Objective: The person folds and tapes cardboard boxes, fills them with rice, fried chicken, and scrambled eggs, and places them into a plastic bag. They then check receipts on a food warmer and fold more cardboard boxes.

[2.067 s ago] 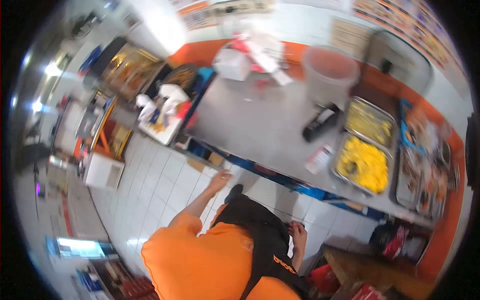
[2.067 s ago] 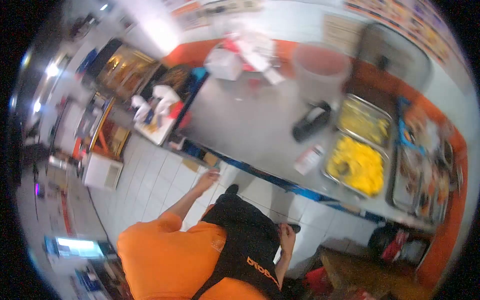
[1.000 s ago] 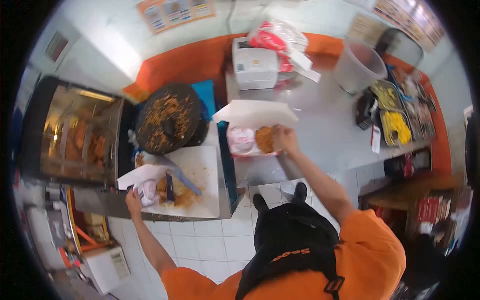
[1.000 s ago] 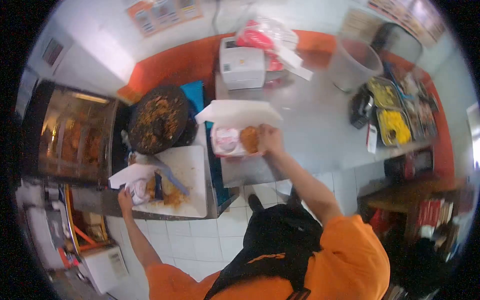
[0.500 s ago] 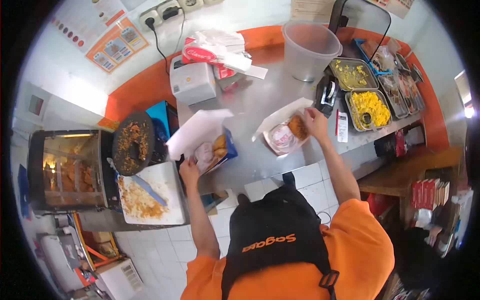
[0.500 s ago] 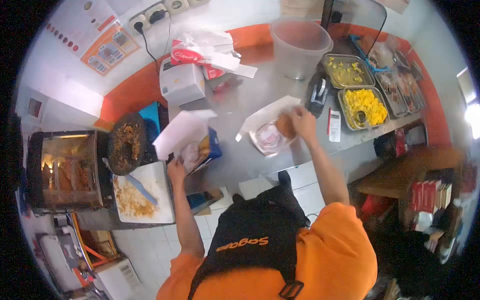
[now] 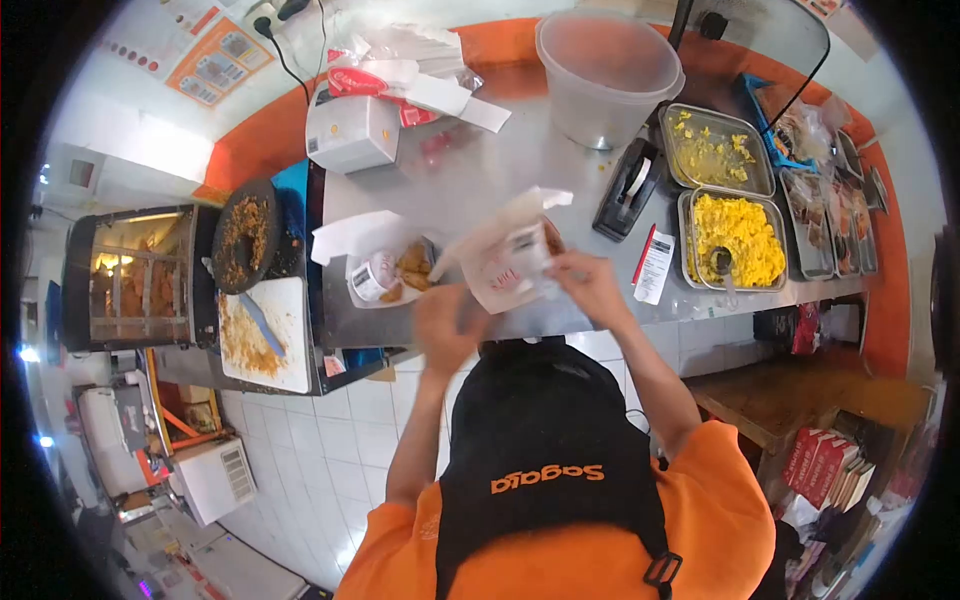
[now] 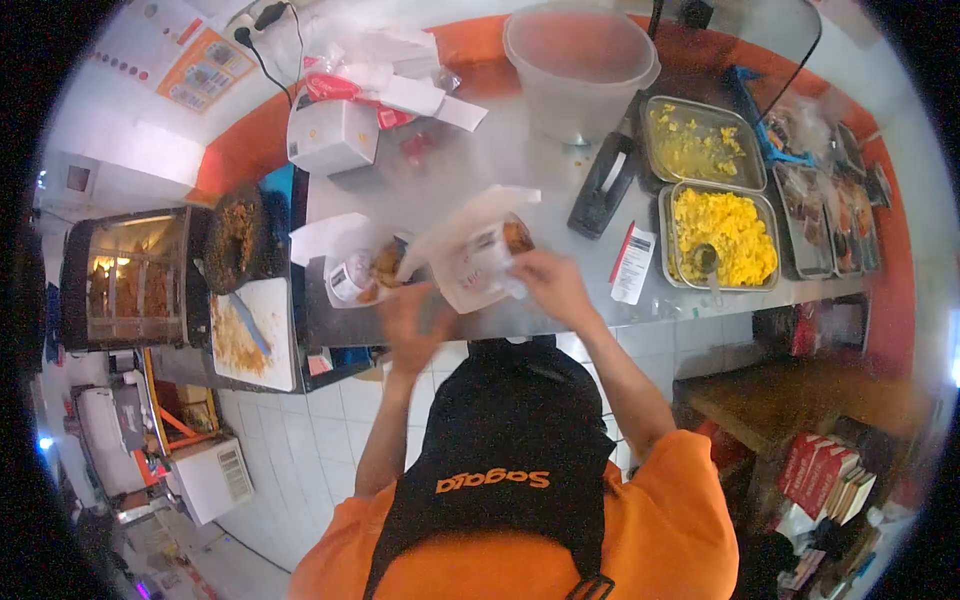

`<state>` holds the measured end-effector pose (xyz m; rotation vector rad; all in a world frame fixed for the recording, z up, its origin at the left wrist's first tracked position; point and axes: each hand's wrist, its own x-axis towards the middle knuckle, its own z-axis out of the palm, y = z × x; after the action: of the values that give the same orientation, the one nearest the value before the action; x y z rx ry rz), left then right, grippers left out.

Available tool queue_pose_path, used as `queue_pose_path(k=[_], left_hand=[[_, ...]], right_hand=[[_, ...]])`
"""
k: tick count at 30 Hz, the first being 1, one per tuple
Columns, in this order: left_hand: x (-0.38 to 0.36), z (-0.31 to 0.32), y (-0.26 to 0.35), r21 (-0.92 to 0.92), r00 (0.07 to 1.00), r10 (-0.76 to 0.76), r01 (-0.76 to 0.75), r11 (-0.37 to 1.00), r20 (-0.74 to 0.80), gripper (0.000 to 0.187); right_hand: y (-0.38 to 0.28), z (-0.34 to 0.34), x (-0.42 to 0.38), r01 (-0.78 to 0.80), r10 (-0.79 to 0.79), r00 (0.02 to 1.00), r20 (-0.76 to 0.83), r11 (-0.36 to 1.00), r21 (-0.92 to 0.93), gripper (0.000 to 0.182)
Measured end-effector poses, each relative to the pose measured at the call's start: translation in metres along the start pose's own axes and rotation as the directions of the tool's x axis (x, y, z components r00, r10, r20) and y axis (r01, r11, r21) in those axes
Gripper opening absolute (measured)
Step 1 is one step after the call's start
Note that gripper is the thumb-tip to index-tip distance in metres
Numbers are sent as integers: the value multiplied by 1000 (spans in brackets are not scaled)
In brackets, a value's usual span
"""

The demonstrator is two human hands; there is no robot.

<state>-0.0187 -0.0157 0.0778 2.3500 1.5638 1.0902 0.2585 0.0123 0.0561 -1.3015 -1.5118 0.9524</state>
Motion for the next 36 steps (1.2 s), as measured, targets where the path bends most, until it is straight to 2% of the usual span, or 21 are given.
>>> queue_pose_path(k=[1,2,4,5,8,9,10,12,13,16,17,21,22,24,26,28,31,33,34,35,36], left_hand=[[3,13,29,23,986,84,-88,996,143,35],[0,30,35,79,983,89,-102,992,160,33],[-13,73,31,181,977,96,-131,975,190,30],[-19,84,19,126,976,100,-126,984,195,26],[-17,95,-15,-15,978,123,-122,992,165,14],[-10,95,-15,-47,984,131,-126,991,125,10],[-11,91,-14,-79,987,129,-121,989,96,7],[-6,91,-14,-89,992,112,-106,990,66,7],[-2,91,-14,-96,994,104,-99,990,45,7],[6,90,-19,-130,994,101,-94,987,46,6],[8,90,-23,-149,989,138,-128,981,57,7],[7,90,-42,-174,954,252,-224,959,159,9],[7,89,-47,-168,936,284,-252,953,207,9],[11,90,-55,-208,949,262,-225,952,176,10],[16,88,-57,-248,959,244,-203,947,147,11],[22,83,-56,-290,964,234,-189,938,128,11],[28,79,-54,-312,951,272,-217,925,145,12],[31,80,-55,-354,955,258,-192,915,149,13],[32,80,-56,-372,957,248,-177,911,152,13],[35,83,-57,-369,958,252,-188,910,135,13],[37,85,-59,-365,960,255,-197,910,119,14]], right_hand=[[5,-12,-7,-160,169,980,-107,984,84,11],[11,-23,-11,-302,336,920,-204,936,180,13],[61,-34,-21,-422,438,870,-226,899,121,18],[78,-37,-30,-484,492,837,-241,870,93,21],[62,-28,-34,-613,591,768,-247,790,-18,27],[61,-26,-32,-512,458,850,-259,835,-203,32],[65,-20,-34,-512,513,842,-165,857,51,33],[74,-8,-26,-464,533,845,29,707,533,34],[67,-4,-24,-430,546,838,17,640,636,38],[66,9,-26,-497,533,825,-189,843,207,31],[57,7,-32,-603,597,777,-199,797,36,36],[81,31,-36,-364,266,903,-337,891,-273,33],[79,33,-38,-431,395,857,-332,902,-39,33],[72,36,-41,-494,621,745,-243,759,425,31],[70,28,-51,-460,692,646,-324,691,558,28],[73,30,-60,-552,482,713,-508,834,17,24],[89,46,-55,-415,196,790,-581,868,-272,22],[76,48,-52,-500,560,687,-463,826,260,23],[64,48,-49,-509,699,634,-330,699,502,24],[59,46,-49,-356,749,618,-241,539,763,25],[62,46,-50,-426,670,646,-365,714,556,24]])
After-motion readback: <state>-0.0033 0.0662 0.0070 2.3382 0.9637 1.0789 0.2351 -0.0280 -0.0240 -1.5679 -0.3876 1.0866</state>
